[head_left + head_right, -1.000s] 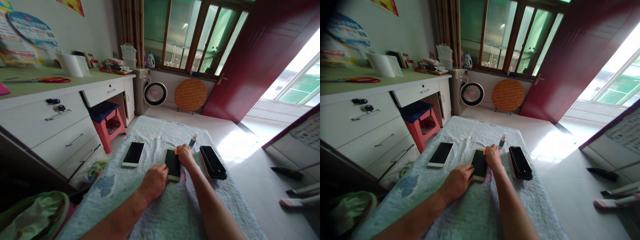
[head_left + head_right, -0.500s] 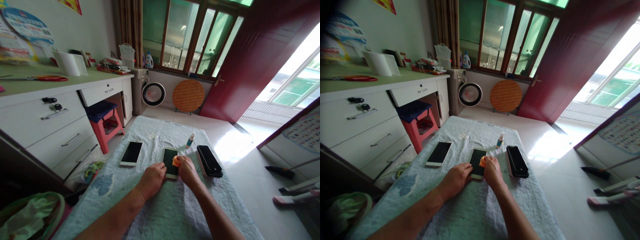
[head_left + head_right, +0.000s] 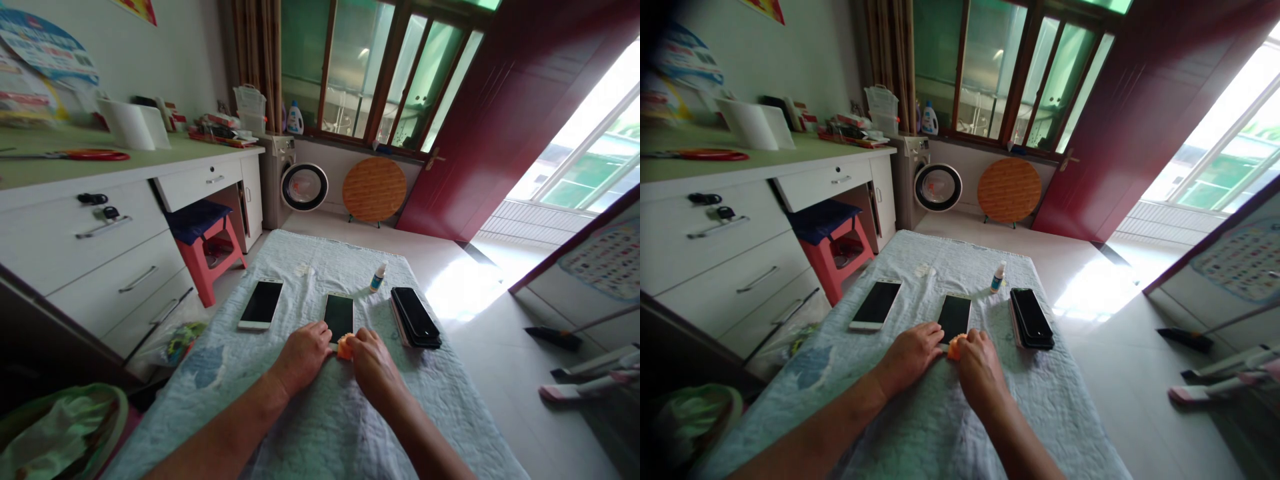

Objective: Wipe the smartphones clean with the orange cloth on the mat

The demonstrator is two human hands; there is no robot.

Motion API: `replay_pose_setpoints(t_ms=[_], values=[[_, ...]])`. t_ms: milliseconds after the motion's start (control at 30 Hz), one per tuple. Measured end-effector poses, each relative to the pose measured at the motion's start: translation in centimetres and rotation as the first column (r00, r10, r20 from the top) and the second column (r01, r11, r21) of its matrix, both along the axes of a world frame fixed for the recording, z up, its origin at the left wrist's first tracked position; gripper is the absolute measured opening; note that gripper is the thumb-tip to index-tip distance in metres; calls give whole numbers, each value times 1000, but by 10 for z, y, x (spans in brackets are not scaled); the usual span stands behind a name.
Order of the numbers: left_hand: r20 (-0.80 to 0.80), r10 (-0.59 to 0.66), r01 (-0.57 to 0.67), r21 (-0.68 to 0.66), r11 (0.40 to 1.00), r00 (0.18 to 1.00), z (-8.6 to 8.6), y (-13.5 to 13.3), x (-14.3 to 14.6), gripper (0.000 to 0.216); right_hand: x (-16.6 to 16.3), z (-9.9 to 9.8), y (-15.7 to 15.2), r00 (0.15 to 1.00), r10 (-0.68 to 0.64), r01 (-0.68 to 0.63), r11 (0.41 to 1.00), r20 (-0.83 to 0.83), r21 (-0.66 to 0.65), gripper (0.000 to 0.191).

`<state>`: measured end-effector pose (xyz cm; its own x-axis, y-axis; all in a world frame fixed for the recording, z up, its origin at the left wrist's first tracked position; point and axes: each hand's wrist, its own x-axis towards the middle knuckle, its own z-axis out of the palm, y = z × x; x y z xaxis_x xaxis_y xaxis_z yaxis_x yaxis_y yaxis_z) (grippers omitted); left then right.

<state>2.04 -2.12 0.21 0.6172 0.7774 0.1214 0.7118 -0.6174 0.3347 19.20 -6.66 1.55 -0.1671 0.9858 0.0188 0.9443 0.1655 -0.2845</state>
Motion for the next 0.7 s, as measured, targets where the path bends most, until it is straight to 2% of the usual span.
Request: replay_pose_setpoints(t_ms=[133,500,700], values=[[-6,-9,9,15,1000,1000,2,-1,-1,13,-2,-1,21,999,-10,8,998,37,57,23],[4,-15,14,31,999,1000,0,2,-2,16,12,0,99,981,-127,116,990,146,85,30],[14,-26,26,2,1000,1000,0,3,-4,14,0,4,127,977,-62,58,998,204,26,31]])
